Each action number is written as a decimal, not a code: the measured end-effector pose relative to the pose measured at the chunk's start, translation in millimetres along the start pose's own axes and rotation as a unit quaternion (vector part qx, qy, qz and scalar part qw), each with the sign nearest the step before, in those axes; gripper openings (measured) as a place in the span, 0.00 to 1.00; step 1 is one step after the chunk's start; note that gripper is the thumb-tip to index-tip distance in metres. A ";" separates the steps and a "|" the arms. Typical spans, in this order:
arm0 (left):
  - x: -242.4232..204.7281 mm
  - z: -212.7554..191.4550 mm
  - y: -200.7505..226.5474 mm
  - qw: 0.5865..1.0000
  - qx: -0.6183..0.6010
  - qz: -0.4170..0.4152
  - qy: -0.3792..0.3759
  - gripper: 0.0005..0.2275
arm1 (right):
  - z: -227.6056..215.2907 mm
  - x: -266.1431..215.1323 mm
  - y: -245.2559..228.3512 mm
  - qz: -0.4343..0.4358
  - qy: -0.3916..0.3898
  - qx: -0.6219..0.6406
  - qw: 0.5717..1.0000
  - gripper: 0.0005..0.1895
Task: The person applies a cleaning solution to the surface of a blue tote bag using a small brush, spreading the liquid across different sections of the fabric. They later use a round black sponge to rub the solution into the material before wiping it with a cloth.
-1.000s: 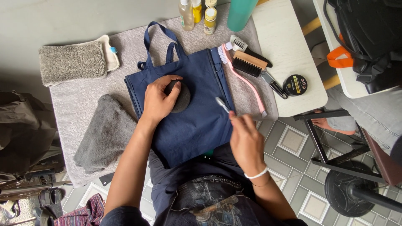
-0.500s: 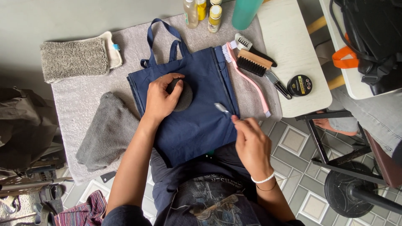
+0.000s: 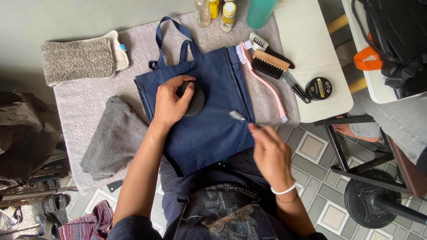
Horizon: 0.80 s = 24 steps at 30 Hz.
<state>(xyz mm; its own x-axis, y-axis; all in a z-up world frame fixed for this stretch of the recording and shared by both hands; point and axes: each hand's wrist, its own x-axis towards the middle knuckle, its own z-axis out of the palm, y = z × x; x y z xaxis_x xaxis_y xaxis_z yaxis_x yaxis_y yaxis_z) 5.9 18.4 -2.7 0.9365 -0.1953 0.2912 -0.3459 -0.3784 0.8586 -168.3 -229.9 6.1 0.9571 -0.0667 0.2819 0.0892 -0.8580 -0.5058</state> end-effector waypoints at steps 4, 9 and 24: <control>-1.3 -2.0 6.3 1.000 0.003 0.000 0.000 0.07 | -5.3 -0.2 -2.7 0.017 0.021 -0.037 0.999 0.13; -0.5 -0.9 3.0 1.000 0.007 0.001 0.002 0.07 | 34.8 -7.4 -39.5 -0.075 -0.041 0.026 0.996 0.16; 2.8 -0.1 9.0 1.000 0.015 0.004 0.007 0.06 | -4.6 -3.3 -17.0 0.001 0.001 -0.018 1.000 0.13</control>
<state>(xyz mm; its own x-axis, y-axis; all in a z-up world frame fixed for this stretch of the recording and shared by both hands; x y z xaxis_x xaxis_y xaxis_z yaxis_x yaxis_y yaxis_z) 5.3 14.6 5.8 0.9346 -0.1862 0.3032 -0.3541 -0.4034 0.8437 -174.2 -217.4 17.6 0.9565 -0.0700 0.2834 0.0772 -0.8757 -0.4767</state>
